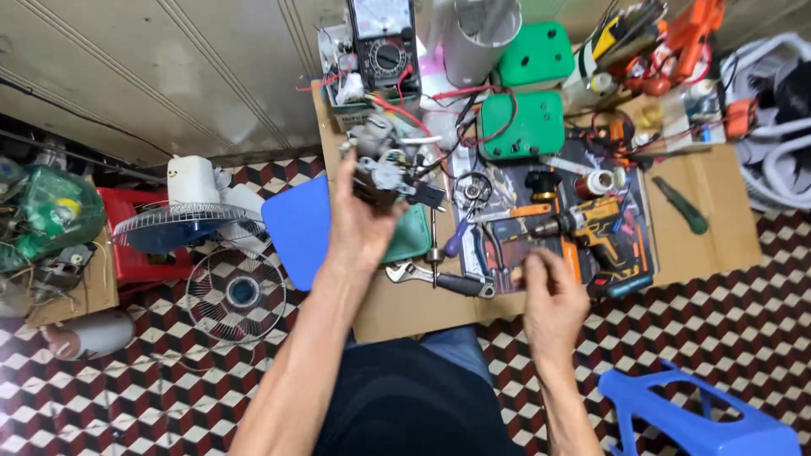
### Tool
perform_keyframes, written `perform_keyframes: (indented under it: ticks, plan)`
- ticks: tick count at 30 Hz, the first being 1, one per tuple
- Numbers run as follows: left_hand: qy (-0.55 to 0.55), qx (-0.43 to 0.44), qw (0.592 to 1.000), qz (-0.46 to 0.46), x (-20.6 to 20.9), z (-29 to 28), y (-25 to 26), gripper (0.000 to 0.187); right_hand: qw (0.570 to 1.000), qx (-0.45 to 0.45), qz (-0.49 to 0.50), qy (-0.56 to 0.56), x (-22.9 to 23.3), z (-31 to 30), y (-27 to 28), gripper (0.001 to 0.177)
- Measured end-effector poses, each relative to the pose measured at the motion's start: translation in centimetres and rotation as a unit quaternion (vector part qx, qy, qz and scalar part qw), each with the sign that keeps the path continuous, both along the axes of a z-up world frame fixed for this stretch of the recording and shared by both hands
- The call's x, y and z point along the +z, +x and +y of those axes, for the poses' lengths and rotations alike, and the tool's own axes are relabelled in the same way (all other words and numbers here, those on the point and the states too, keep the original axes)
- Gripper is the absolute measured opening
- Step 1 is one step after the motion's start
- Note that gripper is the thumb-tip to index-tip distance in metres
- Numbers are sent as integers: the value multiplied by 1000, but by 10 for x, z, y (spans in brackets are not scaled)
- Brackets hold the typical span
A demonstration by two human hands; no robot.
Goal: The person pours liquid from a plastic bottle onto a motor component and then uses a hammer to tap the part. They proceed to assemble the motor housing and use a cordless drill to tighten screws, completing the assembly of the electrical motor.
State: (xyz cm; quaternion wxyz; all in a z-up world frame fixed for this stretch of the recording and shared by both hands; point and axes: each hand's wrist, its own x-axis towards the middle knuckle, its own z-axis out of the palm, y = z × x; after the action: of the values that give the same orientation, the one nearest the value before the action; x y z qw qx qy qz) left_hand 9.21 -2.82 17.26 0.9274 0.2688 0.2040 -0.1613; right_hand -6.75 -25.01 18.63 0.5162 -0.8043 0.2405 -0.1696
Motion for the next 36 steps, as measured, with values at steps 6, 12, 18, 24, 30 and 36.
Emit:
perform_keyframes:
  ticks: [6,12,18,24,30,36]
  plan:
    - [-9,20,999,-27,-7,45,1,58,974,86,207,-31,-123,23,-26,27]
    - [-38,56,998,8,-21,54,-14,58,979,132,115,-108,-144,48,75,27]
    - [-43,95,993,56,-27,38,-26,54,962,204,98,-155,-194,49,133,32]
    - [-29,122,987,96,-20,14,-23,58,944,237,115,-197,-220,34,140,16]
    - [-18,125,981,146,-26,-7,-14,65,995,94,22,37,-58,42,107,29]
    - [0,132,977,168,-10,-33,-13,63,988,71,-78,112,53,87,75,14]
